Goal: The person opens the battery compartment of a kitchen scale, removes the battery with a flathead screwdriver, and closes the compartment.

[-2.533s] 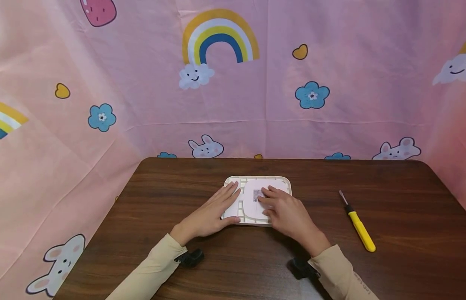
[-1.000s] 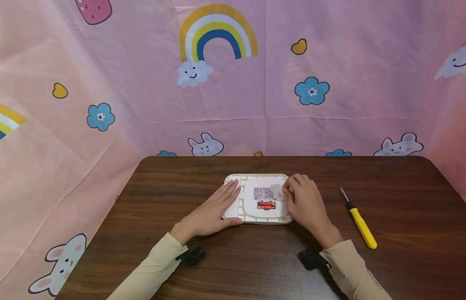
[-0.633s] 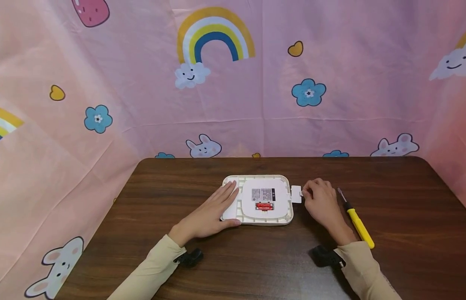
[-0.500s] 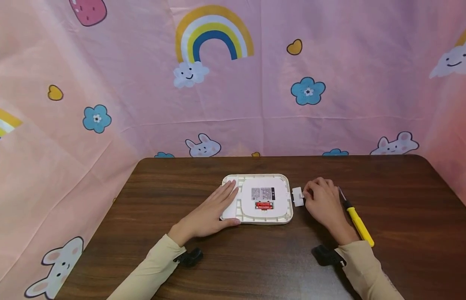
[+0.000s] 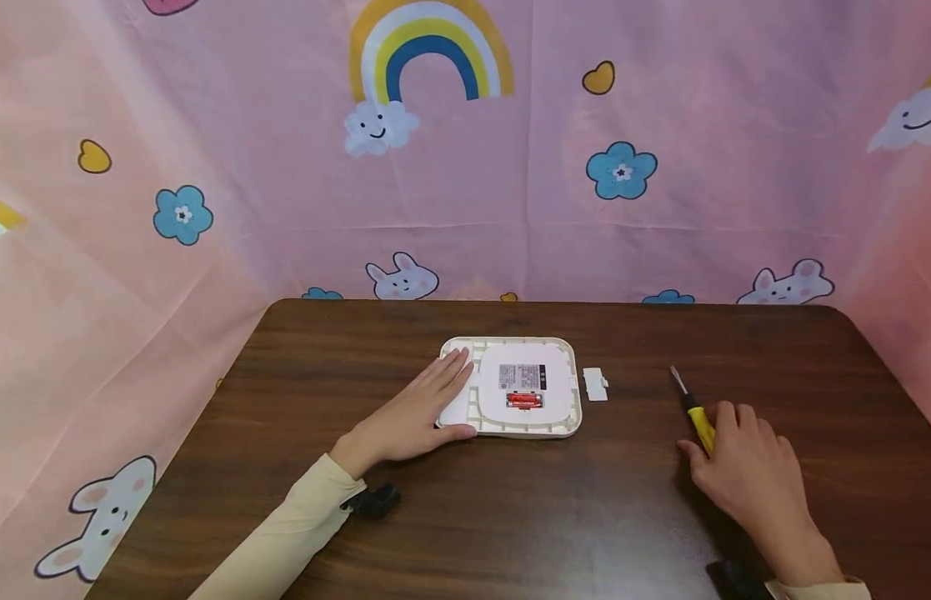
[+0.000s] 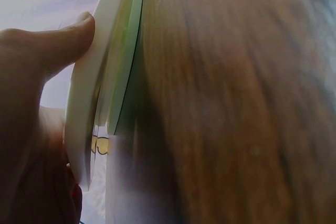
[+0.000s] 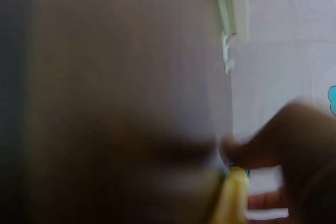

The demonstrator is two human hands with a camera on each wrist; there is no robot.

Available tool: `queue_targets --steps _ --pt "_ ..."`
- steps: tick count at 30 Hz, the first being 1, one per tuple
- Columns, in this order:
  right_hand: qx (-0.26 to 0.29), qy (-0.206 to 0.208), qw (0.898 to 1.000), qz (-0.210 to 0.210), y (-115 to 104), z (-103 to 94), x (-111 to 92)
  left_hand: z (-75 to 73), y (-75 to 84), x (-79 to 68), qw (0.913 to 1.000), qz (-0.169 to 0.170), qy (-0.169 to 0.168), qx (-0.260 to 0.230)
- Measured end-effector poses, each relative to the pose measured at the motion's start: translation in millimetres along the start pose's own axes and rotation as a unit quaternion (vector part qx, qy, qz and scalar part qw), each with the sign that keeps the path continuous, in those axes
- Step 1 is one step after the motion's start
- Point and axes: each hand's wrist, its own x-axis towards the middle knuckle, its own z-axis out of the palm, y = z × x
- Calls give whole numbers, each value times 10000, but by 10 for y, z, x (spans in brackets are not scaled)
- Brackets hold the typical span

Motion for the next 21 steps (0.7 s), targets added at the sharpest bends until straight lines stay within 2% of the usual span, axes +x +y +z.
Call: queue_targets --steps 2,6,8,11,16,21 --pt "86 50 9999 13 19 31 -64 -13 -8 7 10000 -7 5 34" --pt "241 540 9981 -184 7 70 -121 -17 -4 11 10000 22 -39 48" --pt "259 822 9956 -381 -22 68 -111 -15 -5 2 10000 18 -43 42" --pt "360 1027 9925 -565 -109 11 -83 -18 3 -5 10000 34 -24 14" --pt "601 1186 9848 -1120 -414 -131 -8 -31 11 -18 10000 7 -64 15" --pt "486 1197 9752 -1798 -736 -212 90 -40 17 -23 10000 39 -28 31"
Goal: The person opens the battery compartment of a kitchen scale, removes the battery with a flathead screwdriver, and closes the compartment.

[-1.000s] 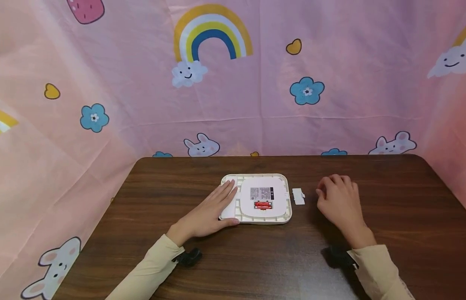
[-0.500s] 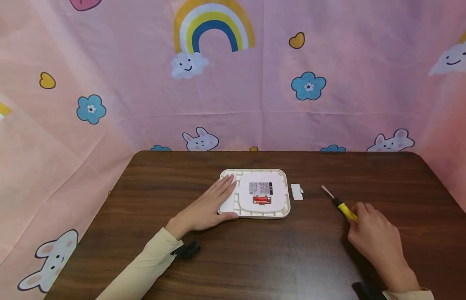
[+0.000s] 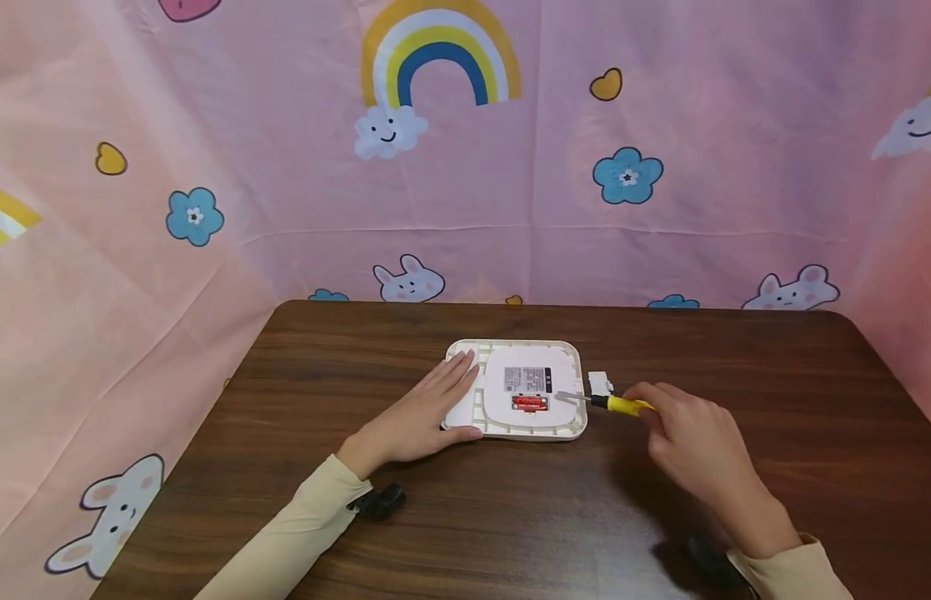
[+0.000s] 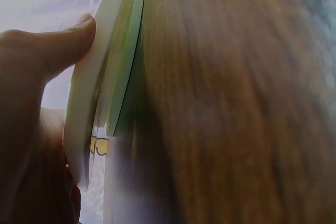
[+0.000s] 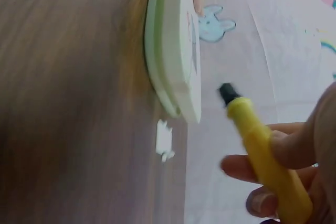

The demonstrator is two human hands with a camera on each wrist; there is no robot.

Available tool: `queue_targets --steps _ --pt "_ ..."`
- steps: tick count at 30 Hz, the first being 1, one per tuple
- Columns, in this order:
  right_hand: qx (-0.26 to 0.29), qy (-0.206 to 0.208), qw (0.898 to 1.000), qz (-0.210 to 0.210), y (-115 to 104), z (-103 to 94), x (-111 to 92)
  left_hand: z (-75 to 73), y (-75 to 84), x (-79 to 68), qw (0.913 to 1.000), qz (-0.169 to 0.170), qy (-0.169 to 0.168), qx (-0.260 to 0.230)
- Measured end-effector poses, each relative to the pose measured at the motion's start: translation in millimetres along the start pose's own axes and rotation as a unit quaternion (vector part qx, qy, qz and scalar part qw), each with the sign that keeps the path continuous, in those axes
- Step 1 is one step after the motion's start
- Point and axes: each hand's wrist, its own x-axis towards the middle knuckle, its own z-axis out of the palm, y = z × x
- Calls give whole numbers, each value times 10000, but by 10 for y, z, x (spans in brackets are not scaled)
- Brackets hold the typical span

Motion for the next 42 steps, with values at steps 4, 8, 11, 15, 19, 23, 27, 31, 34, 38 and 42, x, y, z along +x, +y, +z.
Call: queue_targets --steps 4,8,11,15,19,23,27,31,34,38,42 --pt "-59 -152 9995 -258 -74 5 112 20 -1 10 10000 6 -4 41" --pt "-90 -307 9983 -495 -112 -43 233 19 5 20 10000 -22 3 20" --pt "-125 -502 9963 -693 -163 -107 344 8 11 12 10000 -60 -6 -4" --pt "-362 -1012 9897 -950 -256 -226 528 -15 27 8 10000 -68 -49 -26" --pt "-712 -1564 9759 -1347 -413 -339 793 -27 35 17 9999 -76 -33 -71" --pt "-998 -1984 9578 -1824 -608 -396 1029 -11 31 22 10000 -71 -15 -49" --pt "-1337 -2347 9381 -2169 -806 -425 1186 -3 31 21 9999 -119 -33 -25" --pt "-1629 -2684 9221 -2260 -1001 -399 1336 27 13 -5 9999 -141 48 -55" --pt "-1762 -2774 9158 -2310 -1101 -366 1406 47 2 -8 9999 -110 57 -39" --pt "-1951 -2774 9113 -2335 -1183 -336 1404 64 -10 11 9999 -101 9 4" --pt "-2081 -2658 9133 -2279 -1191 -329 1353 55 -16 43 9999 -107 22 21"
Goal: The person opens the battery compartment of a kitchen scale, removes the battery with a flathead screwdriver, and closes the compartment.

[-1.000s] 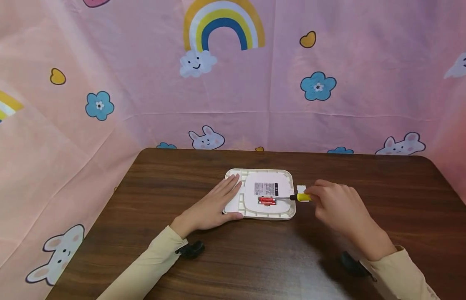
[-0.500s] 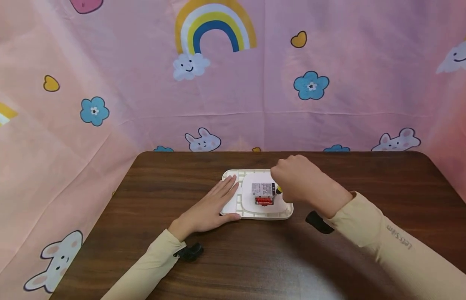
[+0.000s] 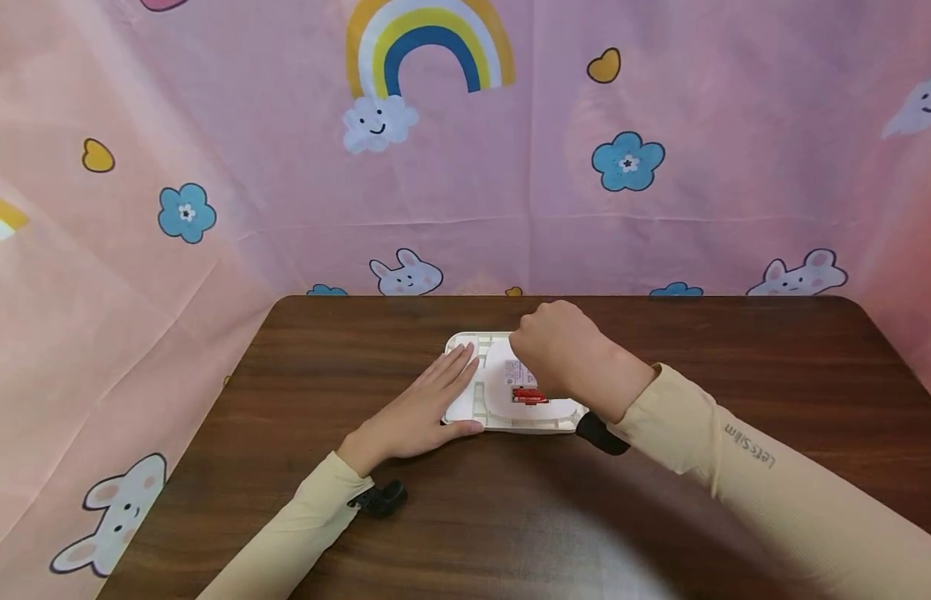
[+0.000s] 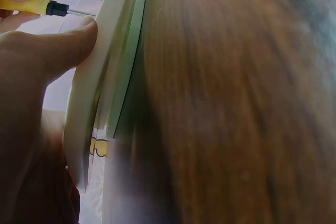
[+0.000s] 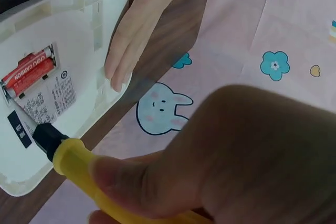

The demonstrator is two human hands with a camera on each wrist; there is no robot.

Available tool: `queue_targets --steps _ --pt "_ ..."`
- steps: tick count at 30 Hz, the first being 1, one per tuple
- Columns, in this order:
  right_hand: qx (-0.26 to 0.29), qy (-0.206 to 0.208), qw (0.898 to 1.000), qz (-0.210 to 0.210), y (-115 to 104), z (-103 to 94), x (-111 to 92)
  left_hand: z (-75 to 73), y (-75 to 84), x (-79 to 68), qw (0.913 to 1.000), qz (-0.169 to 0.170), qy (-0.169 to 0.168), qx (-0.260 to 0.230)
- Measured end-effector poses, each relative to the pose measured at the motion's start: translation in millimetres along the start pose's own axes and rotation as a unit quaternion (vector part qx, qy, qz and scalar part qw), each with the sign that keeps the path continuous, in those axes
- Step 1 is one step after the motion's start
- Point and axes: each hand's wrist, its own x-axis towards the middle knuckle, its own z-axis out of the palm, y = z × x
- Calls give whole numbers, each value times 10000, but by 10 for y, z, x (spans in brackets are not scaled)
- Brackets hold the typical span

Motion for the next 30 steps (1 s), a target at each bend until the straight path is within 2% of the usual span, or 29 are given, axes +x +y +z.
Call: queue_targets --steps 8,15,19,23,26,30 --pt "459 -36 9982 374 202 111 -94 -31 10 -2 10000 -24 -17 -58" --pt "1098 -33 9907 805 420 421 -323 -12 8 -5 9999 82 47 -89" --pt "1717 125 9785 1138 514 711 -510 -27 3 -6 10000 63 38 -43" --pt "2326 706 9613 1297 531 1028 -699 -46 4 -6 10000 8 -27 -47" --pt "2531 1096 9517 1346 500 1189 -786 -41 -5 -1 10000 -6 -27 -65" --pt "2785 1351 9385 1528 464 1368 -853 -22 -11 15 10000 20 19 -76"
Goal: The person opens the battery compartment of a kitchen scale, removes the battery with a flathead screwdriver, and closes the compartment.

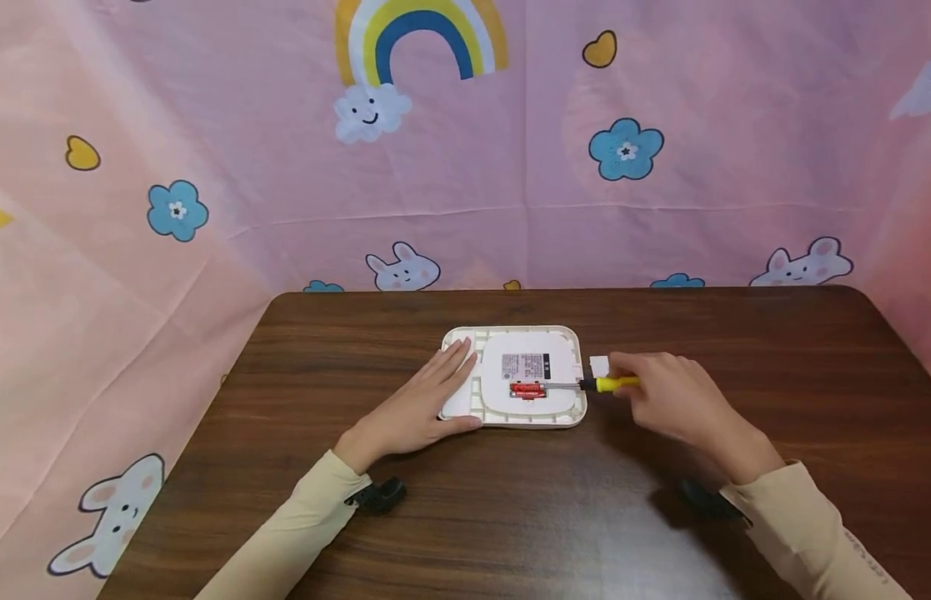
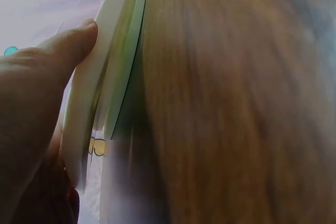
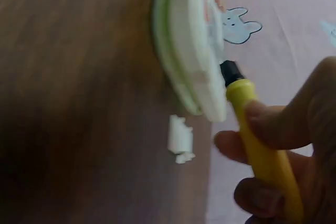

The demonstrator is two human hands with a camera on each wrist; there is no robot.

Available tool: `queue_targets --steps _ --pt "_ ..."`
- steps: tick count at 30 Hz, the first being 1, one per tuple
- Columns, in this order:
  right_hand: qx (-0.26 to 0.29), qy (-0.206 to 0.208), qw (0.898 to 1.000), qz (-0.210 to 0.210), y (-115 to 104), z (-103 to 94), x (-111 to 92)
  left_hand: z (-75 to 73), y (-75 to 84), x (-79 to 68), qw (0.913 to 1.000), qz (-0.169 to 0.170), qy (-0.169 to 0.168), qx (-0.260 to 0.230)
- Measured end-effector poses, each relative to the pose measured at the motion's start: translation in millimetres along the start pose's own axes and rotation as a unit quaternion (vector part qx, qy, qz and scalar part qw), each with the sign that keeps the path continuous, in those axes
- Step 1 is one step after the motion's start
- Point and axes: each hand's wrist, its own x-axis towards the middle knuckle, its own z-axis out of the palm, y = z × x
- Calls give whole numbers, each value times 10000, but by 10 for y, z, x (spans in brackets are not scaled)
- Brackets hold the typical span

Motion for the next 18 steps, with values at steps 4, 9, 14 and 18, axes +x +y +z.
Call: queue_targets --steps 4,9,14,18 --pt "366 260 9989 145 77 174 -56 -4 -21 -11 10000 -4 35 15" --pt "576 749 9955 105 160 330 -117 -13 -17 7 10000 19 5 61" --pt "779 1073 9912 -3 188 434 -133 -10 -36 4 9999 33 -9 153" --pt "795 1148 9902 -26 183 452 -125 -8 -56 -9 9999 39 29 111"
